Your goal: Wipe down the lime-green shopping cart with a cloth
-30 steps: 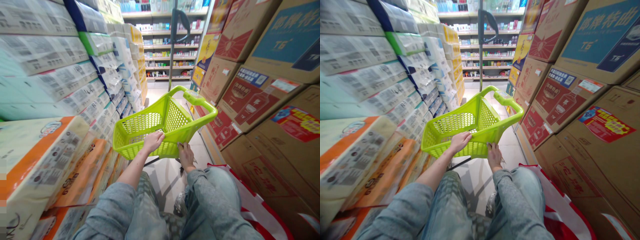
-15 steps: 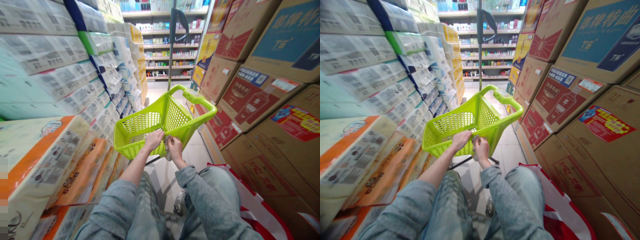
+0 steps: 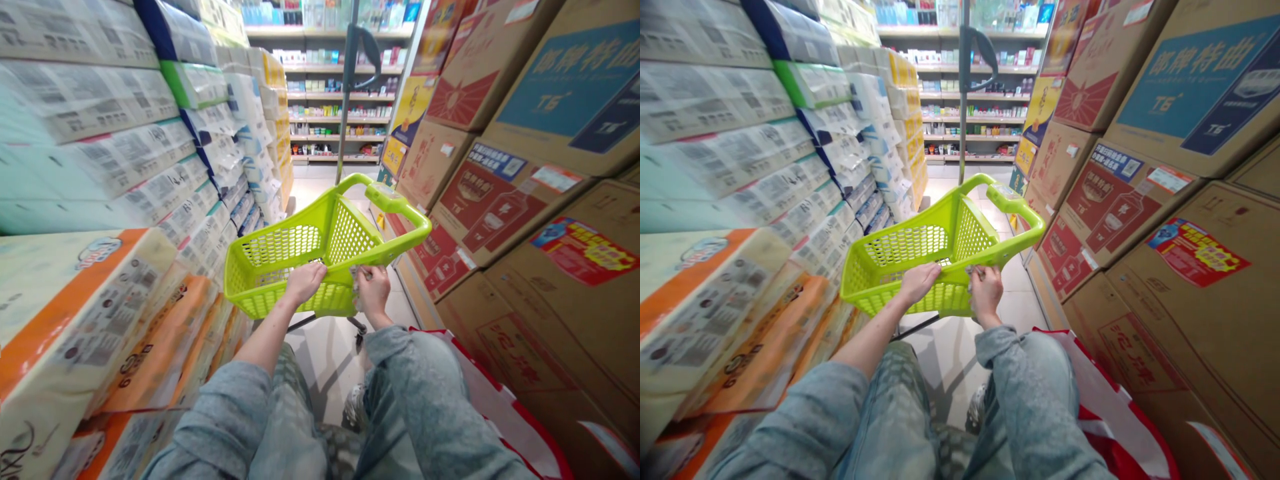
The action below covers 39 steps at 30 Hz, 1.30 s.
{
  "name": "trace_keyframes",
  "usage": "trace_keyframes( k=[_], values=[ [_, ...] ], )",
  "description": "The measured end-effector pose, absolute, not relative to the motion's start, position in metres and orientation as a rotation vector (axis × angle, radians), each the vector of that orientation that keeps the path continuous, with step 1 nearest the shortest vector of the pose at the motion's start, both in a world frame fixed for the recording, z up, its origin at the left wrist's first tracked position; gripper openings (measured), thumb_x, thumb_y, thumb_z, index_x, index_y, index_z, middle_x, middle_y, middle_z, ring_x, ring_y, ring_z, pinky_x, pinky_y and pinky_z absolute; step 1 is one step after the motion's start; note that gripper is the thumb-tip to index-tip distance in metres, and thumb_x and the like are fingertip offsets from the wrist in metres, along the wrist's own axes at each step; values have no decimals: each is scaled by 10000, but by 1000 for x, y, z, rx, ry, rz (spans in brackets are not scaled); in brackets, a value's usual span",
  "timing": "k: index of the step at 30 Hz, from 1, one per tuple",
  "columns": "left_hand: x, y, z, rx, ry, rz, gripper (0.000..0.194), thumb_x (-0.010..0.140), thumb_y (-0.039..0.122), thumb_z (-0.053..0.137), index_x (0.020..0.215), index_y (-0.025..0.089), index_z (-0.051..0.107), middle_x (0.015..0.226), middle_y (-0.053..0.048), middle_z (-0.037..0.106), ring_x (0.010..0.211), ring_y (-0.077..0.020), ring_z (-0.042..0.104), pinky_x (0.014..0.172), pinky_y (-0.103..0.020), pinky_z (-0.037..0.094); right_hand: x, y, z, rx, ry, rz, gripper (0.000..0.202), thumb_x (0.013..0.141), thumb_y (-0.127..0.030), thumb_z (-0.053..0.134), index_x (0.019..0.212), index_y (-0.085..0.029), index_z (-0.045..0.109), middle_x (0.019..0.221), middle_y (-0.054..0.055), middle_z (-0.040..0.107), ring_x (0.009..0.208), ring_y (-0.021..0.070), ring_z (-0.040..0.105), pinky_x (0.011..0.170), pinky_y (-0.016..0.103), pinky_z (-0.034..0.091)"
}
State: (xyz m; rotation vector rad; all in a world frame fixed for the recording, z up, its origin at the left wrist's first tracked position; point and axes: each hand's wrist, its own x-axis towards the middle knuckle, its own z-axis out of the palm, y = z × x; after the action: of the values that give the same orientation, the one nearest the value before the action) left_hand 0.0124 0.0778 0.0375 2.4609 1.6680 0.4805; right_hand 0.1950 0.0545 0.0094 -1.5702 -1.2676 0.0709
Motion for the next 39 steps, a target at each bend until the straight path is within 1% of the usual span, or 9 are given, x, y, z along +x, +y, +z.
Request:
trace_keyframes(
  k=[4, 7, 15, 20, 23, 27, 32, 35, 39],
  values=[
    [13, 76, 38, 2468, 1689, 461, 526, 963, 447, 164, 897, 228, 638, 973, -1, 664, 924, -154, 596, 675, -241, 388, 217, 55, 10, -1643, -1378, -71, 245, 856, -347, 495, 801, -170, 655, 901, 79, 602, 791, 188, 549, 676, 282, 397],
    [13, 75, 39, 2474, 1670, 467, 519, 964, 442, 166, 900, 227, 635, 982, 0, 665, 928, -154, 596, 673, -243, 385, 219, 50, -4, -1734, -1540, -129, 211, 873, -311, 492, 850, -188, 662, 938, 73, 588, 845, 188, 533, 664, 272, 374],
    [16, 73, 40, 2479, 1657, 466, 510, 963, 448, 174, 905, 221, 628, 972, -6, 665, 927, -150, 593, 693, -241, 388, 213, 33, -58, -1891, -1735, -4, 192, 876, -236, 485, 885, -215, 676, 925, 64, 570, 878, 186, 508, 626, 261, 366],
    [16, 73, 40, 2487, 1659, 464, 499, 963, 447, 189, 886, 226, 629, 974, -2, 669, 909, -149, 599, 665, -241, 382, 214, 33, -45, -1700, -1432, 181, 200, 864, -295, 475, 842, -183, 639, 896, 51, 564, 803, 166, 546, 683, 277, 430],
    [15, 74, 40, 2483, 1658, 473, 495, 961, 453, 194, 906, 232, 633, 995, 2, 670, 921, -150, 597, 663, -240, 380, 219, 37, -20, -1496, -1201, 63, 237, 884, -353, 438, 912, -173, 590, 913, 66, 549, 885, 185, 541, 789, 318, 442],
    [13, 72, 41, 2477, 1653, 467, 522, 956, 481, 182, 929, 236, 642, 980, -4, 669, 915, -151, 596, 674, -239, 386, 235, 50, 7, -1396, -932, 11, 258, 889, -395, 432, 973, -176, 540, 970, 71, 506, 884, 172, 527, 788, 318, 449],
    [13, 72, 41, 2480, 1665, 448, 531, 951, 500, 179, 917, 240, 641, 970, -3, 667, 906, -152, 597, 667, -240, 382, 238, 54, -20, -1395, -1003, 147, 203, 845, -331, 433, 973, -197, 516, 1011, 73, 501, 966, 175, 507, 869, 352, 428],
    [16, 73, 40, 2482, 1659, 449, 523, 953, 495, 179, 929, 243, 637, 987, 2, 665, 924, -154, 595, 653, -242, 376, 226, 51, -56, -1474, -867, 385, 162, 754, -319, 495, 855, -197, 530, 921, 52, 541, 892, 169, 531, 800, 325, 449],
    [20, 73, 42, 2483, 1664, 446, 514, 952, 494, 187, 931, 244, 636, 961, -1, 662, 914, -157, 596, 642, -248, 376, 219, 55, -86, -1514, -638, 774, 167, 614, -324, 592, 678, -202, 497, 592, -24, 533, 595, 150, 542, 566, 276, 449]
  ],
)
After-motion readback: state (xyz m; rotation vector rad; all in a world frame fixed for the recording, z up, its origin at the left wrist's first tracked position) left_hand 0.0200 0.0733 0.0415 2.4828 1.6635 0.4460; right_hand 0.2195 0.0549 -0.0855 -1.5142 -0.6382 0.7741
